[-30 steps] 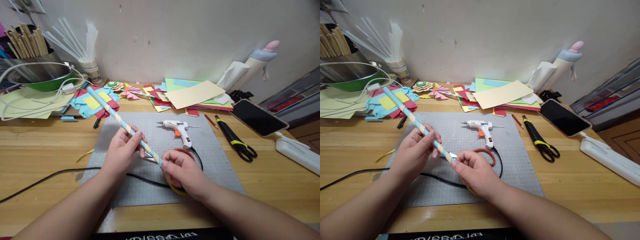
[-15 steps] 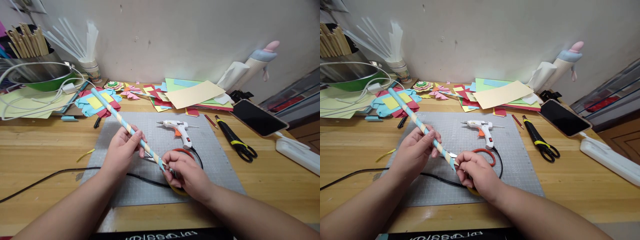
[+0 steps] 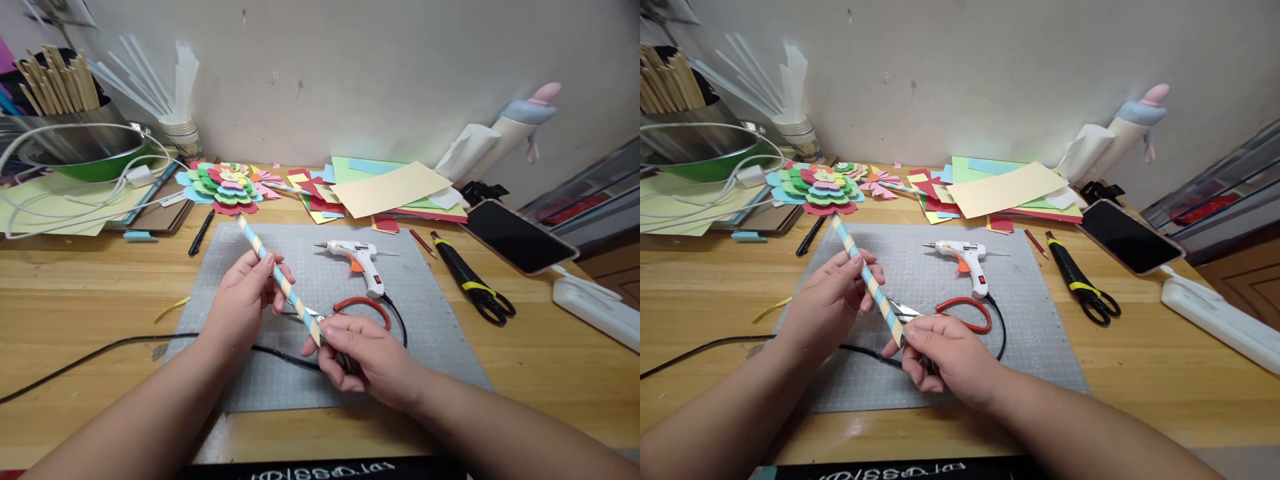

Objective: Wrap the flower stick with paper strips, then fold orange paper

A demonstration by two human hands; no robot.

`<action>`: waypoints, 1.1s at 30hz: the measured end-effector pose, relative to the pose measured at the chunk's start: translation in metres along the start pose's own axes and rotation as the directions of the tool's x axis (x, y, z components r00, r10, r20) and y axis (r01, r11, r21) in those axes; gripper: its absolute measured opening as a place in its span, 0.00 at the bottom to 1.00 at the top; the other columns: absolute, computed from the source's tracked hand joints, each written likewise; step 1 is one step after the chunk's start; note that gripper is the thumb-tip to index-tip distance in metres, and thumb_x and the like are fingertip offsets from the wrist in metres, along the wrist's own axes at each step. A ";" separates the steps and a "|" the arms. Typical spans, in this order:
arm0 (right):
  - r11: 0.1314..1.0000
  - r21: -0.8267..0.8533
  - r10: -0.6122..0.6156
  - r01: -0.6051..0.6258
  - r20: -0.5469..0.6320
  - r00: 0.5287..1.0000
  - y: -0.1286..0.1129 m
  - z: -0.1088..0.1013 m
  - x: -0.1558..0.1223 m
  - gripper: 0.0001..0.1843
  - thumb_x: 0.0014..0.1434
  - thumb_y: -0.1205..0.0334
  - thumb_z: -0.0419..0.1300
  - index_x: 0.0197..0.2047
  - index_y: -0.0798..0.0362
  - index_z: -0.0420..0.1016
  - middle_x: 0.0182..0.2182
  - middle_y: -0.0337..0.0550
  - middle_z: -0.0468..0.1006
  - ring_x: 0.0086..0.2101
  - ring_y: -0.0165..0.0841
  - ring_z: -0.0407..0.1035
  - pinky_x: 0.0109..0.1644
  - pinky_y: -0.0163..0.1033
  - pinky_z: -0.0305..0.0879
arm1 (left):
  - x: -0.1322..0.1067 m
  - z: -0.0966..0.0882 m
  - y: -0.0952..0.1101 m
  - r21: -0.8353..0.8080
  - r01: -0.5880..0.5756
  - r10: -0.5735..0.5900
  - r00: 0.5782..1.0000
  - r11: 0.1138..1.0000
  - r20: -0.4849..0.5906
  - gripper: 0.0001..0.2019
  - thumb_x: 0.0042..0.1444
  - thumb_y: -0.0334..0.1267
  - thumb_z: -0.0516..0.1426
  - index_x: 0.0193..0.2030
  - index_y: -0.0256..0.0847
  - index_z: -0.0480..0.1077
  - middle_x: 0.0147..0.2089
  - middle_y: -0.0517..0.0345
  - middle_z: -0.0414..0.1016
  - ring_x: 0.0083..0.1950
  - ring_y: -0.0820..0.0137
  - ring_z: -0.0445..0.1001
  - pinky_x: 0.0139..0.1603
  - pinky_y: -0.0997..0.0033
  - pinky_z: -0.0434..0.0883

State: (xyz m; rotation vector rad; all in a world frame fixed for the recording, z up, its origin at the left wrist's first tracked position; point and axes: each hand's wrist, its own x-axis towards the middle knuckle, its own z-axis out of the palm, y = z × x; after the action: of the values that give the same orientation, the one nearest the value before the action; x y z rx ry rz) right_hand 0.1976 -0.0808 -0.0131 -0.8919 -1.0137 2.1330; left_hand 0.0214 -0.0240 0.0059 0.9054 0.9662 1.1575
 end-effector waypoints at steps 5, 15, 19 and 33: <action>0.995 0.089 0.034 -0.034 0.004 0.999 -0.001 0.002 0.001 0.15 0.59 0.53 0.57 0.33 0.59 0.73 0.16 0.33 0.66 0.13 0.18 0.49 0.16 0.29 0.38 | -0.001 0.001 0.000 -0.017 0.013 -0.013 1.000 1.000 0.018 0.06 0.60 0.39 0.53 0.37 0.38 0.65 0.28 0.60 0.73 0.17 0.79 0.64 0.20 0.78 0.61; 0.997 0.075 -0.018 0.023 -0.061 0.998 0.008 0.004 0.001 0.14 0.56 0.55 0.63 0.29 0.58 0.72 0.13 0.28 0.61 0.14 0.18 0.46 0.17 0.30 0.39 | -0.002 0.003 -0.001 -0.050 0.033 -0.028 0.996 0.998 0.088 0.06 0.57 0.39 0.55 0.38 0.38 0.66 0.28 0.59 0.74 0.18 0.77 0.65 0.20 0.77 0.61; 0.997 0.071 -0.008 0.010 -0.026 1.000 0.005 0.005 -0.001 0.14 0.56 0.54 0.61 0.31 0.58 0.73 0.14 0.31 0.64 0.14 0.19 0.48 0.16 0.29 0.39 | -0.001 0.002 0.000 -0.053 0.032 -0.027 0.994 0.998 0.105 0.06 0.59 0.38 0.54 0.38 0.39 0.66 0.28 0.58 0.74 0.18 0.78 0.65 0.20 0.77 0.61; 0.999 0.002 -0.042 0.042 -0.065 0.997 0.003 0.004 -0.003 0.15 0.57 0.53 0.61 0.28 0.57 0.69 0.14 0.30 0.62 0.15 0.20 0.48 0.17 0.28 0.40 | 0.000 0.001 0.001 -0.057 0.034 -0.030 0.996 0.998 0.081 0.06 0.59 0.38 0.53 0.38 0.38 0.66 0.28 0.58 0.74 0.17 0.78 0.64 0.20 0.77 0.61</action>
State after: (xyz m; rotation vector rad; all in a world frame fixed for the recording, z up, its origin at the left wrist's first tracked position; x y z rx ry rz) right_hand 0.1952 -0.0860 -0.0129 -0.9244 -0.9875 2.0566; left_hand 0.0224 -0.0244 0.0072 0.8798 0.8740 1.1086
